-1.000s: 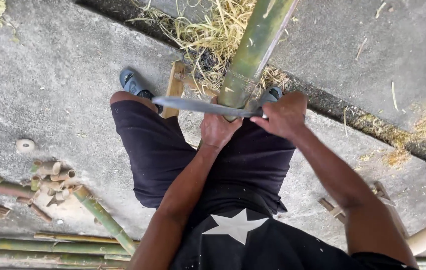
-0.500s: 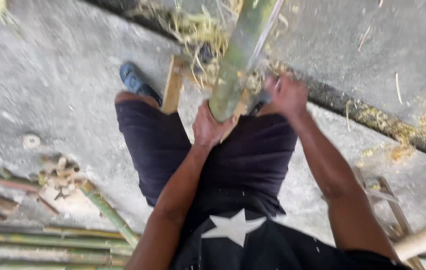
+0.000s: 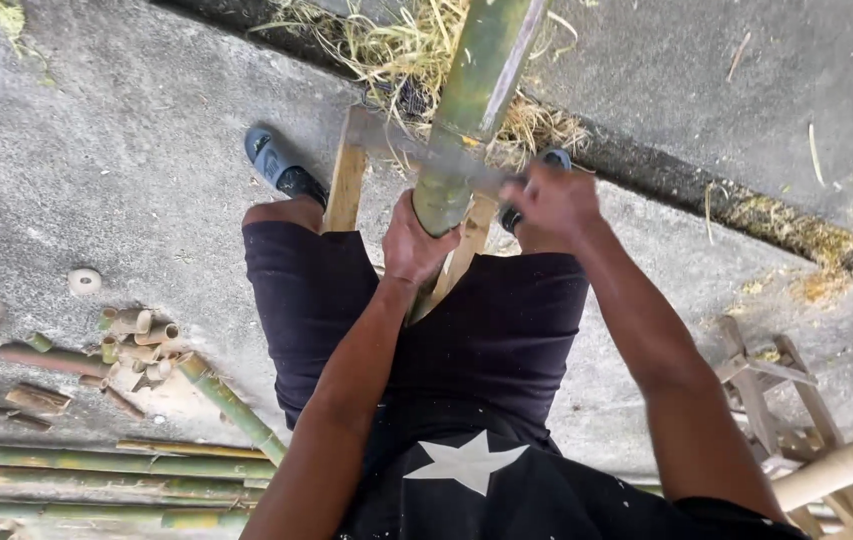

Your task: Scraping and smoothing bamboo poles using curved and straight knives.

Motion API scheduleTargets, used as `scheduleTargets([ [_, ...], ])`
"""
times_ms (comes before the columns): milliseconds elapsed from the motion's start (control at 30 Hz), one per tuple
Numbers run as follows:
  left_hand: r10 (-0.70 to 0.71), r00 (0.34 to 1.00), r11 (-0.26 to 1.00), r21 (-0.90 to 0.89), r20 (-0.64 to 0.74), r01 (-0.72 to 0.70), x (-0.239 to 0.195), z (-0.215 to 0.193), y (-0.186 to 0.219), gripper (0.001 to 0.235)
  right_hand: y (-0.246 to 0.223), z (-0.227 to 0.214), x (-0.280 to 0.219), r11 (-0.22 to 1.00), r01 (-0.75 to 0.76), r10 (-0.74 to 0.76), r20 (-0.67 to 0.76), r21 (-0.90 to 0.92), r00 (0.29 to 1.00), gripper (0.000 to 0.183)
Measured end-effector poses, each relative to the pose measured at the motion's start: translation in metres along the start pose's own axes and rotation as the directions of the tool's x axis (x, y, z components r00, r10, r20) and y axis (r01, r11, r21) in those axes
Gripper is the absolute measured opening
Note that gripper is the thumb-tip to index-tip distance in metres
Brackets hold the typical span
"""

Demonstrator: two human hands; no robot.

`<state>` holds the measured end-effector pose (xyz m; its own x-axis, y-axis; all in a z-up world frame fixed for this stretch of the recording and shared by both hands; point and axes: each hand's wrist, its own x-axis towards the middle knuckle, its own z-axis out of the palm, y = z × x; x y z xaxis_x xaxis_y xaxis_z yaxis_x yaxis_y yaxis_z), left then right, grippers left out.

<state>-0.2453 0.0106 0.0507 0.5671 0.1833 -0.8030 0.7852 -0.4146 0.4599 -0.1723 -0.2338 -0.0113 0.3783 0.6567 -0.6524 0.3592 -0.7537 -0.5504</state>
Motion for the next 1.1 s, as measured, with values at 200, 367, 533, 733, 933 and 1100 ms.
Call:
scheduleTargets([
  [200, 0.048, 0.998, 0.999, 0.003, -0.026, -0.048, 0.012, -0.001, -0.010, 0.085, 0.007, 0.016, 0.013, 0.971, -0.121, 0.223, -0.581, 0.208, 0.783, 0.049],
  [367, 0.080, 0.997, 0.993, -0.084, 0.013, -0.079, 0.011, -0.011, -0.006, 0.088, 0.018, -0.003, 0.012, 0.999, -0.003, 0.020, -0.529, 0.032, 0.849, 0.047],
  [533, 0.180, 0.981, 0.963, -0.214, 0.073, -0.161, 0.047, 0.003, -0.005, 0.086, 0.004, -0.007, 0.005, 0.995, -0.096, 0.101, -0.449, 0.034, 0.888, 0.049],
  [733, 0.215, 0.970, 0.947, -0.268, 0.113, -0.179, 0.063, -0.004, 0.021, 0.095, 0.024, -0.043, 0.022, 0.994, -0.112, 0.102, -0.497, 0.010, 0.862, 0.051],
  [933, 0.221, 0.970, 0.955, -0.225, 0.099, -0.195, 0.069, -0.020, 0.060, 0.108, 0.029, -0.061, 0.025, 0.959, -0.271, 0.254, -0.680, 0.084, 0.688, 0.052],
  [1100, 0.305, 0.950, 0.922, -0.271, 0.070, -0.276, 0.103, -0.026, 0.087, 0.105, 0.016, -0.092, 0.025, 0.973, -0.214, 0.119, -0.599, -0.089, 0.792, 0.063],
])
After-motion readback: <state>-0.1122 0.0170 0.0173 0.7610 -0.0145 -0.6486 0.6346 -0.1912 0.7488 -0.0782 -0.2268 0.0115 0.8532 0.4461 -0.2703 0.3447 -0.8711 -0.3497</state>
